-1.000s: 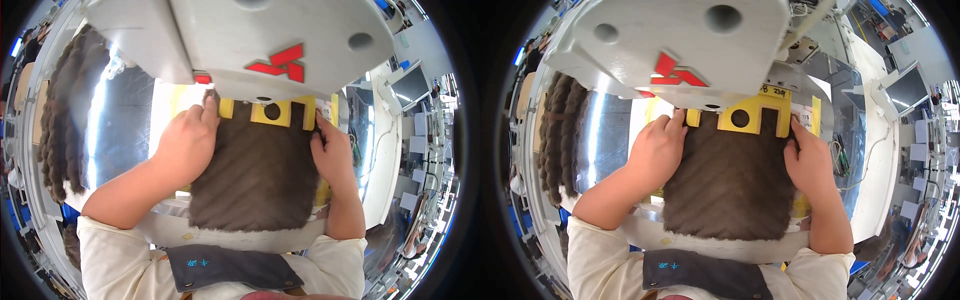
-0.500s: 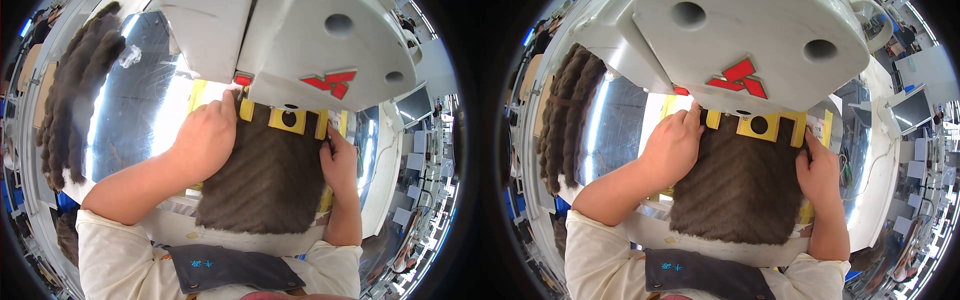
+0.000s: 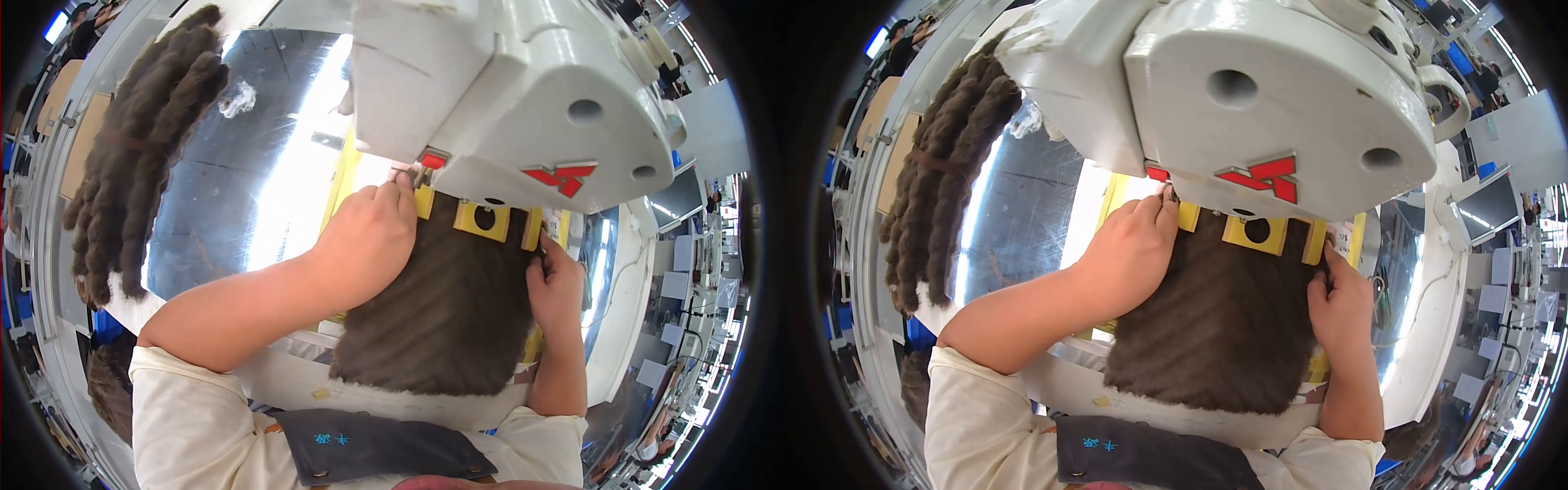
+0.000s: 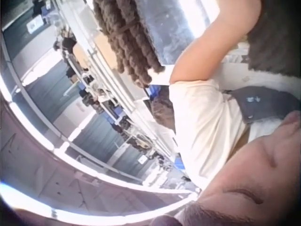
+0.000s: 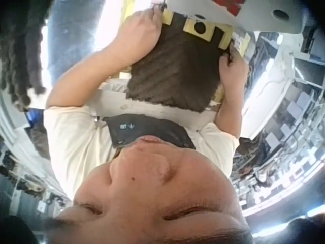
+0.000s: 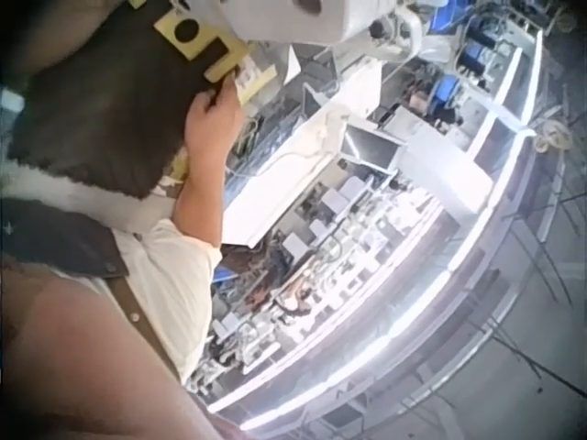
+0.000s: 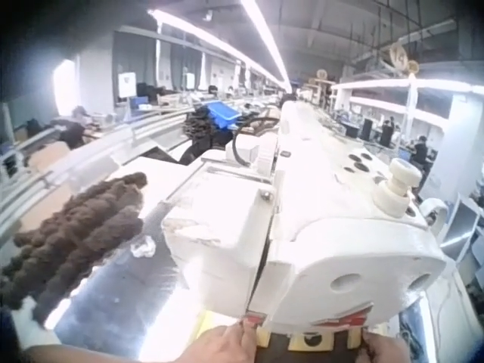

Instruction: Sewing pieces of fur together using an industrial sewing machine.

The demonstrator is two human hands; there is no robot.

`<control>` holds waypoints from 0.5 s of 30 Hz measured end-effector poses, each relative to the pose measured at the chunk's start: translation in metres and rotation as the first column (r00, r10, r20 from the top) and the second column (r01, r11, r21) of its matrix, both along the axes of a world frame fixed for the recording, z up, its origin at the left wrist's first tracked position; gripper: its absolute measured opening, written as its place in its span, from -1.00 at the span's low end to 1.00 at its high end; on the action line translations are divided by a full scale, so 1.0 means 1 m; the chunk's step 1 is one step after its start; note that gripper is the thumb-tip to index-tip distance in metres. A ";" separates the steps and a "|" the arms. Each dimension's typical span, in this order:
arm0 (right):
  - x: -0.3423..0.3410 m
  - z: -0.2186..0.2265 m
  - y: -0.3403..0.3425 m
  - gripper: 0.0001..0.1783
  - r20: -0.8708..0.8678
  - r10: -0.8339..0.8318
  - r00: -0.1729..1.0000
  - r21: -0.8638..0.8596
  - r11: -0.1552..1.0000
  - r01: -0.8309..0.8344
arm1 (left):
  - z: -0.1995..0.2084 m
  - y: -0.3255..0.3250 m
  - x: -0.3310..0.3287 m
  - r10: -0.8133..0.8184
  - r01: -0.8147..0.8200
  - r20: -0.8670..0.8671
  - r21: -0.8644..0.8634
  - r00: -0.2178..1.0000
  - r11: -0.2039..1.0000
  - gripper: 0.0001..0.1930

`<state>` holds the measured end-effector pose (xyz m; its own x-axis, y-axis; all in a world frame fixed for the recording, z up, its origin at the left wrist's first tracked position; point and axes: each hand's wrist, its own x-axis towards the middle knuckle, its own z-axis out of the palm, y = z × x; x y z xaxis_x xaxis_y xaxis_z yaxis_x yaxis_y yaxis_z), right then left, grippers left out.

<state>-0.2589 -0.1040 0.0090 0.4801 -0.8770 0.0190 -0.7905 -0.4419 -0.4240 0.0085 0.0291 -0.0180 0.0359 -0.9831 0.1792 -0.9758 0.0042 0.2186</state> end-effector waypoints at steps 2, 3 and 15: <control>0.000 0.000 0.000 -0.50 -0.001 -0.007 1.000 -0.007 1.000 0.007 | 0.002 -0.001 0.000 -0.006 0.006 0.023 -0.005 1.000 1.000 -0.55; 0.002 0.003 0.001 -0.50 0.007 -0.019 1.000 0.012 1.000 0.019 | 0.004 -0.001 0.001 -0.014 0.014 0.046 -0.008 0.999 1.000 -0.55; 0.001 0.007 0.000 -0.51 0.033 0.010 0.999 0.004 1.000 -0.010 | 0.002 -0.004 0.003 0.045 -0.046 -0.003 -0.044 0.999 0.998 -0.52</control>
<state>-0.2584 -0.1044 0.0161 0.4878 -0.8724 0.0314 -0.7718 -0.4478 -0.4516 0.0111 0.0253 -0.0160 0.0808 -0.9717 0.2220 -0.9749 -0.0306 0.2207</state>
